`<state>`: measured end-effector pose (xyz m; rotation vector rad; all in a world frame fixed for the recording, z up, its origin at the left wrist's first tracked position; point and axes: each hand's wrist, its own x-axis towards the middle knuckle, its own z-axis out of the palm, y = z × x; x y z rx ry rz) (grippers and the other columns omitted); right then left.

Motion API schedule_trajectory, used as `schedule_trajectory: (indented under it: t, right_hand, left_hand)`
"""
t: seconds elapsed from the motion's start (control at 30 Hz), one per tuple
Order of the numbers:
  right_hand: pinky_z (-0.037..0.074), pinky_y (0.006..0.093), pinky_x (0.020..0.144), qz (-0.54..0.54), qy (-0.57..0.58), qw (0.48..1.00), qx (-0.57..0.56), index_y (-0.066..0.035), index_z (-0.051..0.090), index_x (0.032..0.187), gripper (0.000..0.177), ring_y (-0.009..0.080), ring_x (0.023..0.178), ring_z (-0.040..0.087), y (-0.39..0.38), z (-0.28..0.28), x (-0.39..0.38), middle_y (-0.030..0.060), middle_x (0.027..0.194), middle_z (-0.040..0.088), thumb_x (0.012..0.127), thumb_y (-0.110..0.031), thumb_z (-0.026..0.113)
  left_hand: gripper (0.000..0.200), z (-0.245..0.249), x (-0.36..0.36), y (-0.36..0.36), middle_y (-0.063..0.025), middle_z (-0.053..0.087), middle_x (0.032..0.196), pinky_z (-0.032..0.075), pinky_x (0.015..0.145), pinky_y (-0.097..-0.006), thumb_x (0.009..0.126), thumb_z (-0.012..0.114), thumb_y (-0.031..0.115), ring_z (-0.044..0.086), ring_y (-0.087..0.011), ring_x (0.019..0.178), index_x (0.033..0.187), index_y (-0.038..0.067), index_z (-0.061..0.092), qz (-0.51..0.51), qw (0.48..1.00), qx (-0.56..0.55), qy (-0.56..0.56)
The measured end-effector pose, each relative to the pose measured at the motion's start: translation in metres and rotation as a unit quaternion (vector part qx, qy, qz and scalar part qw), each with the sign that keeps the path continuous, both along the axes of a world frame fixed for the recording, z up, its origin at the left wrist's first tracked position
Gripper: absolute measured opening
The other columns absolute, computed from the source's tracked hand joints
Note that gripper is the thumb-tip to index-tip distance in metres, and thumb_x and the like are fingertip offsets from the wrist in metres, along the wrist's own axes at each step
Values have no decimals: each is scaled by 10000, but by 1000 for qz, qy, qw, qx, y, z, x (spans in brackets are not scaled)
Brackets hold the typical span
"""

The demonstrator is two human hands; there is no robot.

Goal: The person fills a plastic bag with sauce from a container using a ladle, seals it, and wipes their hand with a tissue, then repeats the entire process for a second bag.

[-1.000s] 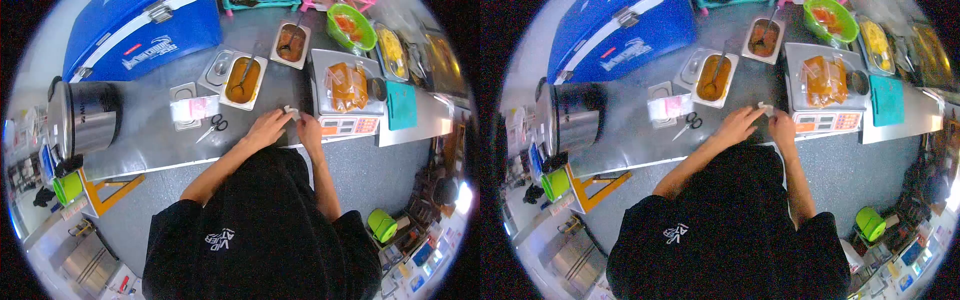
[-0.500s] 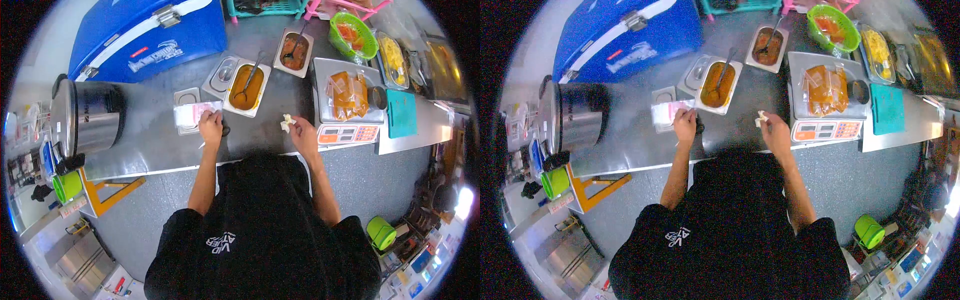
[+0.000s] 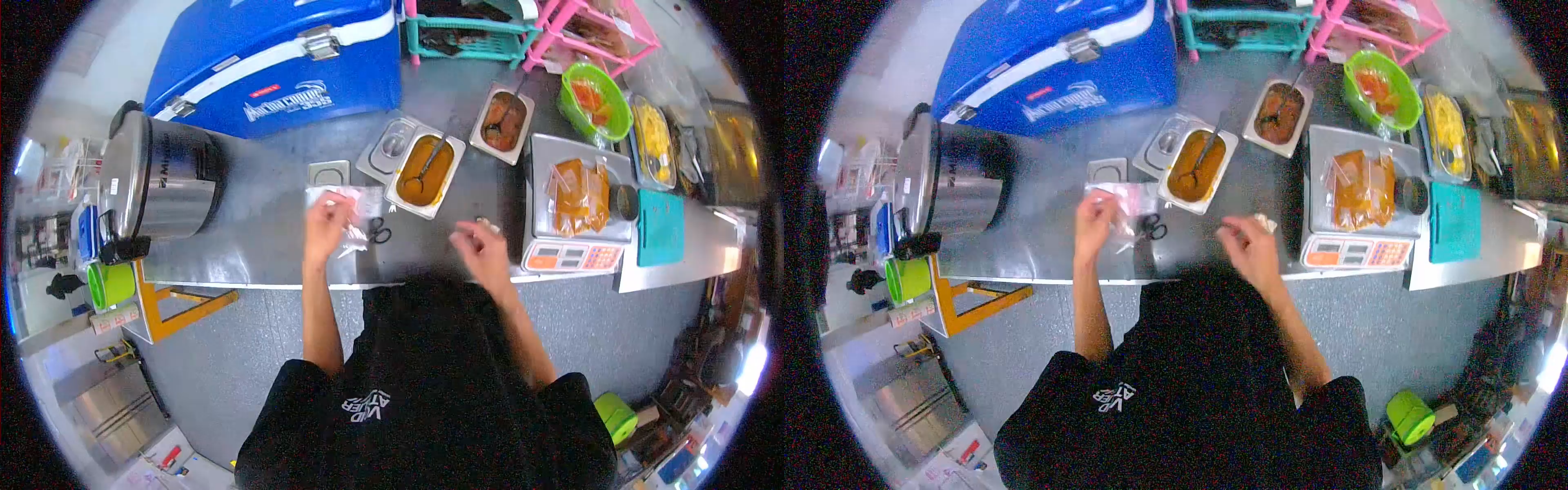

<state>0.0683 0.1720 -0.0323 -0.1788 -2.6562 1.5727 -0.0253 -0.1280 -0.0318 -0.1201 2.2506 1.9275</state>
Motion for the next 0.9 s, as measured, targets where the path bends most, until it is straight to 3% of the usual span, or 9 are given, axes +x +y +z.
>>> schedule_trajectory:
  t: [0.1,0.17,0.23,0.43,0.53,0.63,0.7,0.83,0.9]
  right_hand:
    - [478,256,573,150,-145,949,-237,-53,638,1212,496,56,668,556,-27,-13,0,5,905,657,809,-277,818]
    - [486,244,517,186,-268,890,-319,-39,649,1141,343,77,647,591,-39,1,-1,18,810,648,886,-247,744]
    - [469,233,490,116,-227,874,-414,-38,667,1060,211,84,622,589,-46,3,-1,21,766,641,938,-209,679]
    - [459,243,482,-39,-154,915,-372,-32,675,981,156,94,573,563,-21,-6,-13,12,729,628,963,-183,641]
    - [485,273,570,-6,-166,921,-353,-15,652,1051,203,117,675,583,-7,1,-16,44,859,643,929,-175,679]
    - [471,286,677,-90,58,990,-91,-2,612,1099,303,131,792,560,-16,-1,-22,67,975,600,873,-166,728]
    - [442,292,747,-155,153,974,-68,-4,583,1132,373,138,853,519,-19,19,-20,76,1011,547,832,-151,746]
    - [462,241,601,79,-108,976,-170,21,641,990,247,98,729,577,1,34,-11,54,871,642,794,-70,760]
    - [483,232,608,114,-96,961,-235,29,635,966,220,101,705,595,-4,64,-11,46,833,653,819,-92,746]
  left_hand:
    - [69,34,18,37,0,631,635,410,504,-225,914,669,119,564,-73,560,924,52,680,-172,982,-65,-46]
    - [115,33,31,62,-6,616,617,387,478,-247,880,722,165,532,-57,542,915,57,702,-233,956,-159,77]
    - [151,29,41,78,53,603,628,345,462,-234,899,724,187,484,-36,540,931,43,693,-187,968,-155,71]
    - [247,5,56,79,-85,692,851,526,577,-274,985,613,215,652,-144,673,1036,-23,660,-160,951,230,-129]
    - [248,13,55,81,-107,688,824,537,601,-269,1010,566,194,666,-165,688,990,-32,665,-193,963,140,-123]
    - [279,30,53,91,-13,628,638,463,488,-243,989,611,252,590,-83,542,831,30,665,-133,984,100,-66]
    - [276,35,51,96,9,581,590,407,455,-232,959,662,273,526,-46,511,783,60,662,-115,985,120,-40]
    - [390,55,42,97,26,537,523,370,444,-242,912,721,280,490,-39,479,620,57,588,-180,979,96,-6]
    - [409,53,37,96,24,533,519,360,441,-249,899,733,295,481,-44,468,606,58,573,-190,977,97,26]
